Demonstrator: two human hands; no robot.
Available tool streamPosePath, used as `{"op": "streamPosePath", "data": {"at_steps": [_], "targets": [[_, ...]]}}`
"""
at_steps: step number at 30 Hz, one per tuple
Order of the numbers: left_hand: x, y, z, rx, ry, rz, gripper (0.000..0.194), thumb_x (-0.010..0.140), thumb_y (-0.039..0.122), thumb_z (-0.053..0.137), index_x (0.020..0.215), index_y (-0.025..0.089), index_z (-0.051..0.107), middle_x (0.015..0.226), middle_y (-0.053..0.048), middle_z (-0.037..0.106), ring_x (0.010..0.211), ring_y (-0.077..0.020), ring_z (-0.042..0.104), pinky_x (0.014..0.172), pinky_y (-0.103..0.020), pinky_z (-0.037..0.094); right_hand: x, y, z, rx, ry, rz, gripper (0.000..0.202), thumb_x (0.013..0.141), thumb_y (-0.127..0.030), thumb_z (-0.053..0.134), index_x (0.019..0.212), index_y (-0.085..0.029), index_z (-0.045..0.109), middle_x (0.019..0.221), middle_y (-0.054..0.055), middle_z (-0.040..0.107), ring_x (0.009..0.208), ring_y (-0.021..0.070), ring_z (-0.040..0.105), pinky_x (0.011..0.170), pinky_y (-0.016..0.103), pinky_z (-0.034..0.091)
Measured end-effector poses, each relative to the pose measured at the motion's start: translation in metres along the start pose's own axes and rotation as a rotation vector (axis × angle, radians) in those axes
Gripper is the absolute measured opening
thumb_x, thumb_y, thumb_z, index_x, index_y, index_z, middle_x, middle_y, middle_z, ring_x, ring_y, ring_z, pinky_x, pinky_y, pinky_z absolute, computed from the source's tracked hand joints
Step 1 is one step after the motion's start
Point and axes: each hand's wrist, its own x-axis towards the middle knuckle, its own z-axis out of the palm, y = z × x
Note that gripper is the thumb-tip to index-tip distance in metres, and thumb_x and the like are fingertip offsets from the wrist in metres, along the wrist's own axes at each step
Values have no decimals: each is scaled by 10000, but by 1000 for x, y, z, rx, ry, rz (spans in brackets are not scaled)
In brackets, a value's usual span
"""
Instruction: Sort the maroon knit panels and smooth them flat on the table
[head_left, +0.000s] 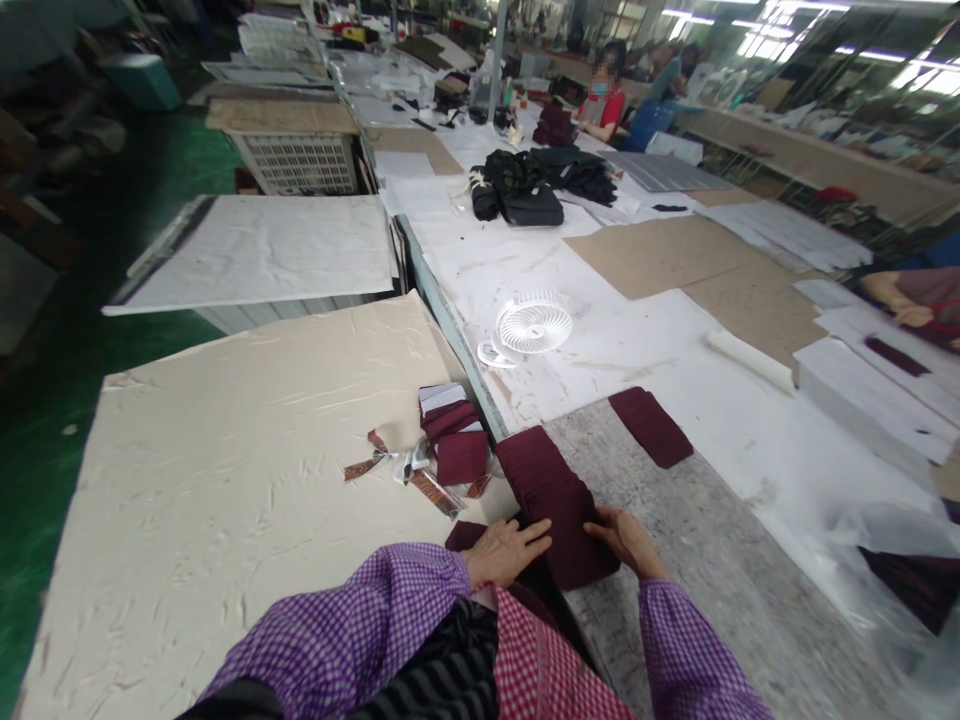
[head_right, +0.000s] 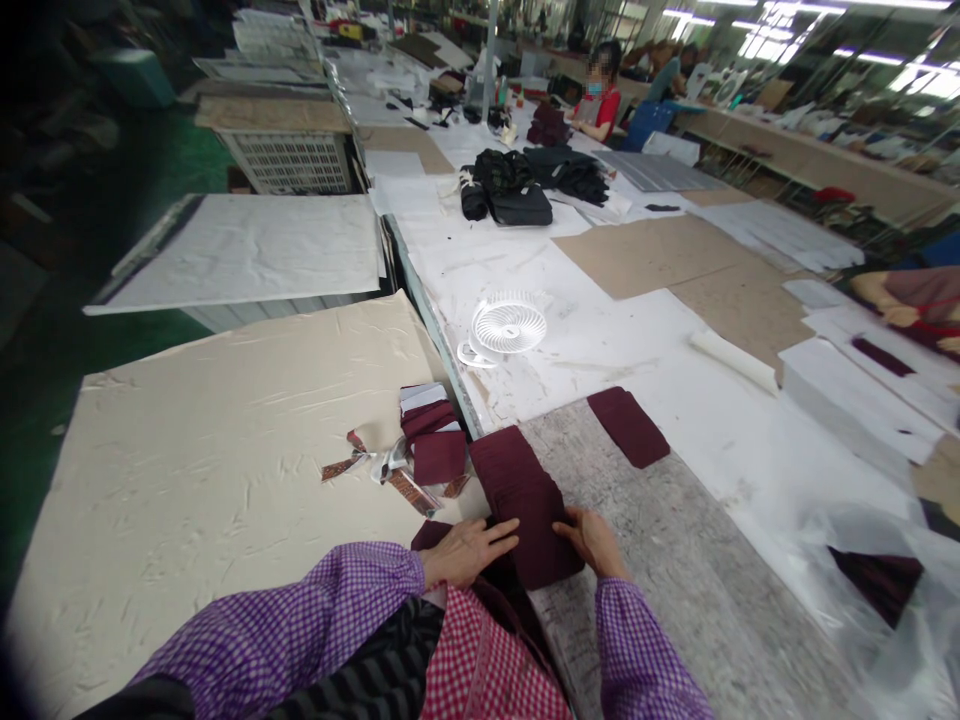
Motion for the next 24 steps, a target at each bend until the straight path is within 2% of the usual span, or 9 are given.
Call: {"op": "streamPosePath", "data": {"at_steps": [4, 7, 10, 14, 17, 21, 24], "targets": [[1, 1, -2, -19, -8, -5, 740, 726, 239, 499, 1424, 227, 253, 1560, -43, 164, 979, -276, 551, 765, -414, 500, 1, -1, -1, -20, -5, -15, 145, 718, -325, 580, 691, -210, 663, 655, 13, 684, 682, 229, 626, 608, 311, 444], [2, 0, -4, -4, -19, -15, 677, 768, 262, 466, 1413, 219, 265, 1555, -46, 186, 987, -257, 554, 775, -400, 503, 1, -1, 0, -78, -7, -15, 144, 734, -318, 574, 705, -207, 661, 663, 17, 678, 682, 224, 626, 625, 311, 441], [3, -1, -5, 2, -17, -25, 604, 796, 265, 436, 1386, 217, 314, 1538, -47, 241, 979, -248, 559, 777, -406, 505, 0, -3, 2, -182, 37, 19, 159, 738, -334, 583, 727, -186, 639, 686, 57, 659, 697, 258, 620, 636, 350, 433], [4, -1, -3, 5, 16, -25, 565, 804, 254, 436, 1362, 219, 357, 1519, -52, 288, 954, -252, 576, 750, -411, 508, 3, -18, 1, -295, 139, 7, 340, 737, -326, 614, 1019, -137, 596, 928, 140, 619, 830, 300, 606, 697, 395, 441], [5, -2, 0, 24, 38, -21, 536, 821, 264, 421, 1352, 218, 367, 1515, -46, 301, 936, -247, 586, 735, -401, 513, 14, -36, 0, -315, 143, -133, 384, 783, -266, 582, 1161, -204, 549, 1078, 106, 557, 970, 245, 573, 799, 343, 438], [5, -2, 2, 42, 57, -29, 494, 854, 277, 382, 1345, 226, 372, 1507, -32, 319, 913, -235, 592, 714, -382, 516, 32, -55, 0, -342, 92, -277, 361, 763, -194, 615, 1118, -258, 597, 1047, 60, 542, 954, 198, 555, 833, 300, 417], [5, -1, 0, 36, 52, -40, 474, 869, 277, 368, 1342, 241, 374, 1506, -30, 321, 911, -219, 594, 718, -363, 512, 42, -61, -1, -372, 60, -317, 267, 712, -162, 659, 966, -243, 658, 980, 55, 554, 914, 205, 544, 813, 315, 405]]}}
